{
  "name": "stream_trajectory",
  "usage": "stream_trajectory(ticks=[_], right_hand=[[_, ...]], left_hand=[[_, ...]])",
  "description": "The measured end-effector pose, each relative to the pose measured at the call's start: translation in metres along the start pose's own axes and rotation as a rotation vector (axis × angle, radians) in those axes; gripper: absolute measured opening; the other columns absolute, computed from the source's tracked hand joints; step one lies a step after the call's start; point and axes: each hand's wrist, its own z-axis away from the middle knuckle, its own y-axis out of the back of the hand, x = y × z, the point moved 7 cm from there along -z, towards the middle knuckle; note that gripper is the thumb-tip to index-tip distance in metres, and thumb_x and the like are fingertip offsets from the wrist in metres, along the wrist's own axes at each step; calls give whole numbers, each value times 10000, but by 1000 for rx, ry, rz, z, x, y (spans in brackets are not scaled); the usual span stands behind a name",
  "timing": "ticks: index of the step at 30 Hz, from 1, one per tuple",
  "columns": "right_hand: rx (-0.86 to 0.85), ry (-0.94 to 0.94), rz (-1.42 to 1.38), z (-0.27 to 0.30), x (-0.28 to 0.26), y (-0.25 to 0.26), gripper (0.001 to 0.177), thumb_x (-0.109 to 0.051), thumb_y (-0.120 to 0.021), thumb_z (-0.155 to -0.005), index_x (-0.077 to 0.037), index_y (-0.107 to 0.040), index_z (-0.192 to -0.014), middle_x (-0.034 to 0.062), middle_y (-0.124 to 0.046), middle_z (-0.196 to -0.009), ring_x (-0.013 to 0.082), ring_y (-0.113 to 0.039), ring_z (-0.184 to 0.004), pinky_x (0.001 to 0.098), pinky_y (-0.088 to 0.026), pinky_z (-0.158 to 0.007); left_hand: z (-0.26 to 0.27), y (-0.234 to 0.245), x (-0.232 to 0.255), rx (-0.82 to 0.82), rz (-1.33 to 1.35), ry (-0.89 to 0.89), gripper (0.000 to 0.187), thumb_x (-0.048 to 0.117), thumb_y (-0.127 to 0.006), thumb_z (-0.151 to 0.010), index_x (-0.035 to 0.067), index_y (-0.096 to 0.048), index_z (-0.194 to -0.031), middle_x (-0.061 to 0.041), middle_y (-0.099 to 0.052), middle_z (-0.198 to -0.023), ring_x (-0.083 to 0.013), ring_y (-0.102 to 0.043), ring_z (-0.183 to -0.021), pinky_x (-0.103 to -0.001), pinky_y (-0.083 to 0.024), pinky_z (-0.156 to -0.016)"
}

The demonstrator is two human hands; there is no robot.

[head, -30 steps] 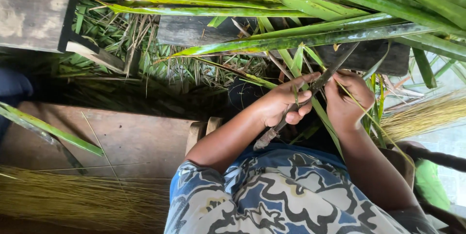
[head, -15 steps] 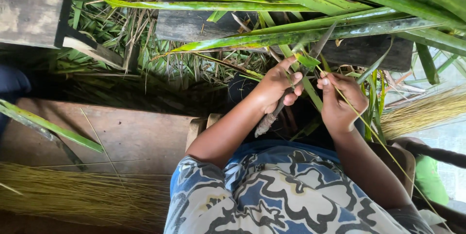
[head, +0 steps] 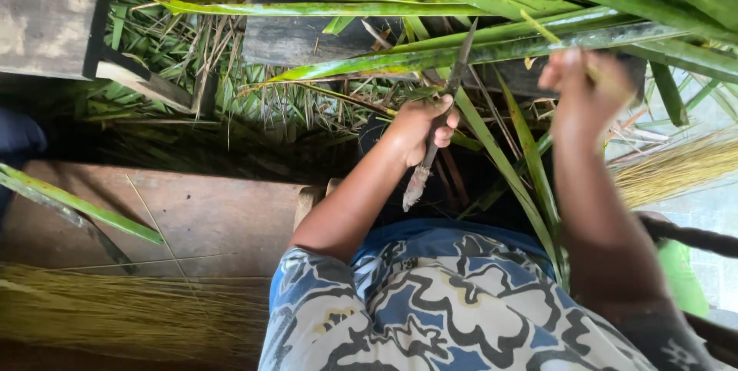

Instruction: Strip the midrib from palm leaves using a knife to prepare materials for weaving or broom making.

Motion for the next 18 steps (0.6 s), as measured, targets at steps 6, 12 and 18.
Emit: stream_trajectory(ticks=[6, 12, 18], right_hand=[[61, -456, -162, 14, 35, -14, 12, -15, -609, -907, -18, -620, -906, 142, -672, -837, 132, -613, -583, 235, -572, -553], [70, -337, -247, 42, 27, -22, 65, 114, -573, -902, 117, -571, -966, 303, -621, -909, 285, -673, -730, 368, -609, -630], [29, -124, -274, 48, 24, -15, 84, 202, -570, -880, 150, -547, -942, 346, -592, -864, 356, -639, -667, 433, -566, -580]], left_hand=[[16, -18, 21, 24, -107, -35, 735, 85, -437, -908, 215, 26, -1464, -189, -600, -691, -152, -419, -358, -259, -315, -338], [26, -45, 6, -236, -50, -84, 551, 126, -532, -909, -7, -236, -1353, -259, -558, -591, -161, -449, -309, -258, -345, -253], [30, -58, -12, -472, 68, 26, 617, 65, -483, -921, 112, -169, -1450, -186, -558, -621, -111, -447, -342, -183, -354, -288]])
